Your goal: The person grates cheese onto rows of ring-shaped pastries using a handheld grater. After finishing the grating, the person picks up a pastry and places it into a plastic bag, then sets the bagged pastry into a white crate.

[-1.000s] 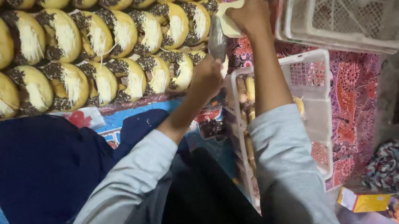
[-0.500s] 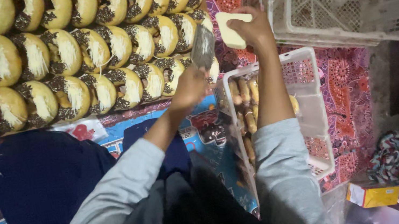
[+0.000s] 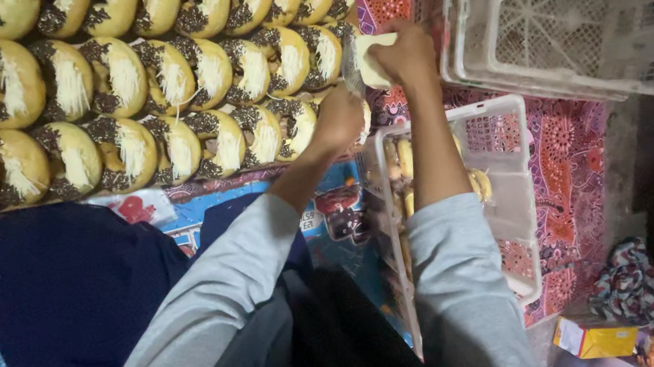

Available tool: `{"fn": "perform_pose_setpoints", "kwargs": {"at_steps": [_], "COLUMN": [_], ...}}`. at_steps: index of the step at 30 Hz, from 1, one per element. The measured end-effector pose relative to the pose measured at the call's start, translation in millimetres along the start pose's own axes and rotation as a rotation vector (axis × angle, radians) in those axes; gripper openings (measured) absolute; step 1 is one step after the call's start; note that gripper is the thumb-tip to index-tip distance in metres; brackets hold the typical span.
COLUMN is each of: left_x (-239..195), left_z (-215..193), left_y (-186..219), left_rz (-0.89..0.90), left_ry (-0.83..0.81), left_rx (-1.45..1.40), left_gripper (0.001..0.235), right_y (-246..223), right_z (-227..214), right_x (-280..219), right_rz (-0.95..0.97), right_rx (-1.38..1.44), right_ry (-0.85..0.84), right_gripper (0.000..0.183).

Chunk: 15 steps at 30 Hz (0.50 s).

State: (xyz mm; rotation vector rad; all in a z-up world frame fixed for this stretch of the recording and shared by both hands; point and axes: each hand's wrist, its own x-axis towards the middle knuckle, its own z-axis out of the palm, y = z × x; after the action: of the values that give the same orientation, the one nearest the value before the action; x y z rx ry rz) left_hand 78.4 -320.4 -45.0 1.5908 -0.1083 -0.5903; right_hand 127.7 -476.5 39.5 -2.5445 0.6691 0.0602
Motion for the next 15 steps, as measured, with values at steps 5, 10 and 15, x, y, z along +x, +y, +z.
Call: {"fn": "perform_pose_setpoints", "kwargs": {"at_steps": [5, 10, 15], "left_x": [-29, -95, -166], "left_z": [-8, -33, -93], "left_y": [11, 9, 20], "left_rz": [-0.110, 0.017, -0.145], "left_ry": [-0.054, -0.101, -0.227], "left_rx": [0.009, -0.061, -0.375], "left_gripper": [0.027, 0.019, 0.013], "right_y": [-6, 14, 47], "right_z": [4, -10, -1], "right_x": [11, 16, 7], "right_rz": [-0.066, 0.172, 0.298], "right_rx": [-0.055, 0.184, 0.645], "right_ry": [0.007, -0.162, -0.229], "right_gripper": [0.031, 0.040, 0.040]}}
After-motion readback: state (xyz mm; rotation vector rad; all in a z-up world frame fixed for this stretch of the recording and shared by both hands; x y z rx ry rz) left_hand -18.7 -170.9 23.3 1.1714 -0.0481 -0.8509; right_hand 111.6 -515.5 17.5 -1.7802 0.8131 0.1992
